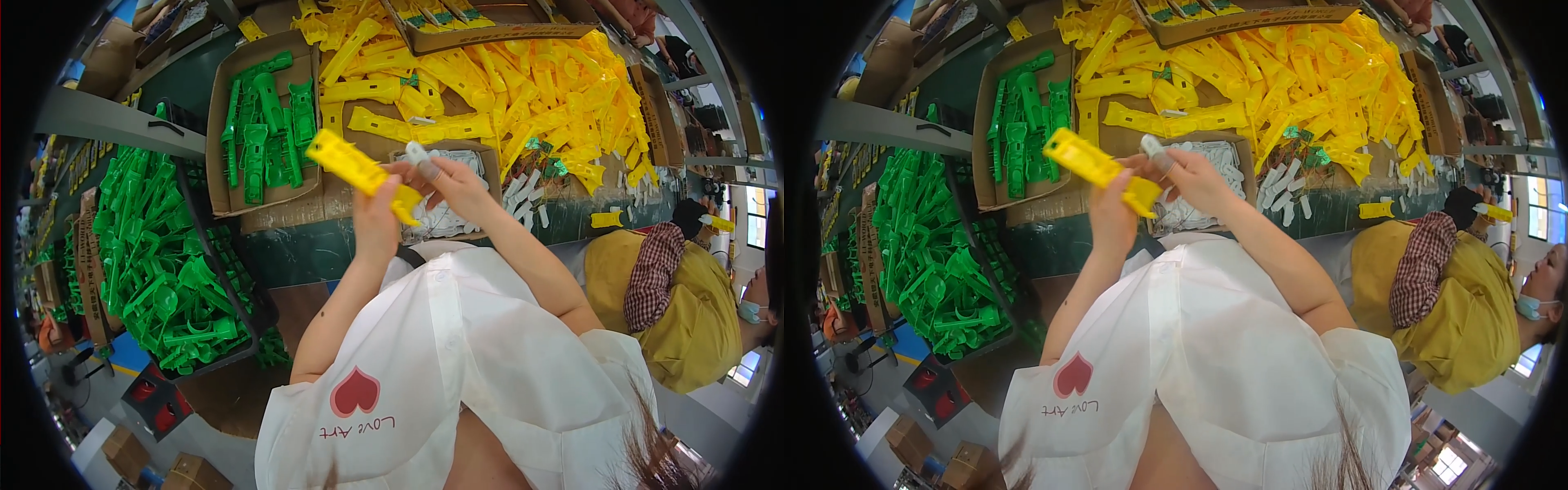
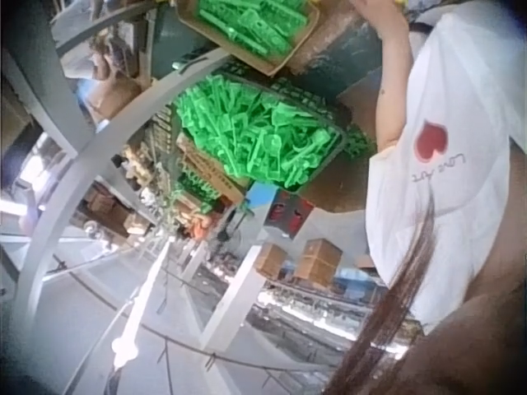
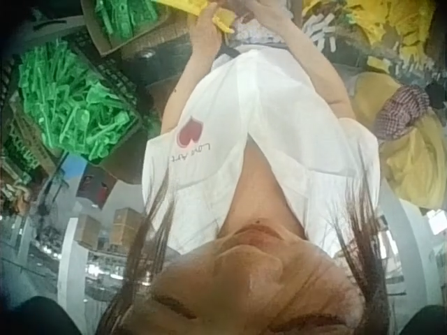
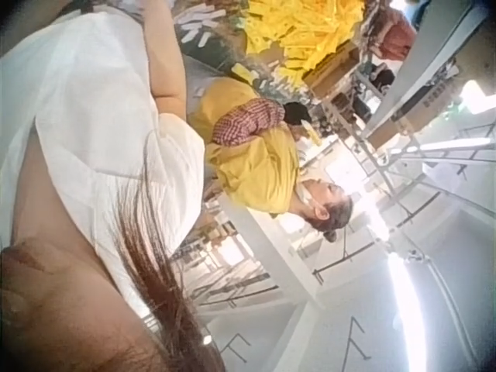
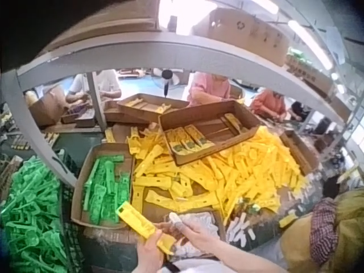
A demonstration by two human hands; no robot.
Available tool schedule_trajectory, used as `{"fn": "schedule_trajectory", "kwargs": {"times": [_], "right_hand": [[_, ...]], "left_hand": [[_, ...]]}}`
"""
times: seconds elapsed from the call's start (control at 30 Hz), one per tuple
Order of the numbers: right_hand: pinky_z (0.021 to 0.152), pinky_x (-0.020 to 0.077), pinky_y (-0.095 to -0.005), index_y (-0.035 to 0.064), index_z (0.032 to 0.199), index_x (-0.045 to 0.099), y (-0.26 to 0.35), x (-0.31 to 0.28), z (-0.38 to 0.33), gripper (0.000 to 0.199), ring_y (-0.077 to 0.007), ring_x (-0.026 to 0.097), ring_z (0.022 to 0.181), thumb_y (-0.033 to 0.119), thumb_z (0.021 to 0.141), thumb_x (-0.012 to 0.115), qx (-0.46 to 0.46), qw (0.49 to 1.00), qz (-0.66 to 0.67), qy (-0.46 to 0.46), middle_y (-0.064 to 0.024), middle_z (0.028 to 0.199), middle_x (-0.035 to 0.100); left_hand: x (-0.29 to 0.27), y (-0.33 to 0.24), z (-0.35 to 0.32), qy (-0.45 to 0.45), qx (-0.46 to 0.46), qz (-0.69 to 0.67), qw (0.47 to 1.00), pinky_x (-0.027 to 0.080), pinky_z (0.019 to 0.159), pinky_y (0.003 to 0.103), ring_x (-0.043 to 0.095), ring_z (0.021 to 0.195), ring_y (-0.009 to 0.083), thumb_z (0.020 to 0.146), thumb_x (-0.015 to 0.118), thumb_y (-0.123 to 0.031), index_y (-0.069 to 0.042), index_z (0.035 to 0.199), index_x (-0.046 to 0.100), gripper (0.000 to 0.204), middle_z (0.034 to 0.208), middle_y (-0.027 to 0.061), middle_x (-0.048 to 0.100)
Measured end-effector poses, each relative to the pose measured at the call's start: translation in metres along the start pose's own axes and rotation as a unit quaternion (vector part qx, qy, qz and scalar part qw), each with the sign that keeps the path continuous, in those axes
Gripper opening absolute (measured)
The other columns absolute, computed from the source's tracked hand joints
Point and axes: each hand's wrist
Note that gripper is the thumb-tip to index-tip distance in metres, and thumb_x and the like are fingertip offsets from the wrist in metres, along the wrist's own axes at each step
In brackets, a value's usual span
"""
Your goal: Assembling small electronic circuit boards and wires into yellow plastic housings for lighting fixtures at a factory workstation.
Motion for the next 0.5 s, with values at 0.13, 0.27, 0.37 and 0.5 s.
{"fn": "schedule_trajectory", "kwargs": {"times": [0.13,0.27,0.37,0.5], "right_hand": [[0.049,0.0401,-0.0218,0.0025,0.078,0.054,0.021,-0.027,0.001,0.03,-0.0092,0.052,0.055,0.028,0.091,0.044,0.047,0.967,-0.234,0.084,-0.0019,0.062,0.055],[0.046,0.0375,-0.0222,0.0023,0.075,0.053,0.05,-0.02,-0.003,0.022,-0.007,0.049,0.05,0.022,0.085,0.051,0.048,0.912,-0.382,0.142,-0.0006,0.057,0.052],[0.045,0.0383,-0.0208,0.0033,0.072,0.055,0.027,-0.021,0.005,0.019,-0.007,0.051,0.049,0.02,0.081,0.057,-0.012,0.986,-0.162,-0.024,-0.0004,0.054,0.052],[0.045,0.0373,-0.0201,0.0042,0.073,0.054,0.018,-0.002,0.001,0.018,-0.0063,0.049,0.051,0.016,0.086,0.05,-0.003,0.998,-0.052,0.047,-0.0001,0.062,0.054]], "left_hand": [[-0.014,-0.02,0.013,-0.005,0.022,0.174,0.985,0.048,0.07,0.029,0.059,0.076,0.0174,0.08,0.056,-0.01,-0.001,0.1,0.048,0.023,0.09,0.009,0.058],[-0.011,-0.023,0.01,0.065,-0.009,0.269,0.961,0.047,0.062,0.026,0.057,0.067,0.0126,0.076,0.065,-0.008,-0.002,0.097,0.05,0.027,0.084,0.0052,0.057],[-0.008,-0.017,0.008,0.057,-0.037,0.199,0.978,0.047,0.063,0.027,0.057,0.068,0.0133,0.075,0.065,-0.006,-0.002,0.098,0.05,0.027,0.083,0.0052,0.057],[-0.011,-0.011,0.012,0.08,-0.076,0.071,0.991,0.047,0.064,0.028,0.057,0.067,0.0157,0.076,0.063,-0.005,-0.003,0.098,0.049,0.026,0.08,0.0056,0.056]]}}
Point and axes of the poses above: each hand's wrist, its own z-axis towards the middle knuckle, its own x-axis out of the palm, y = z × x
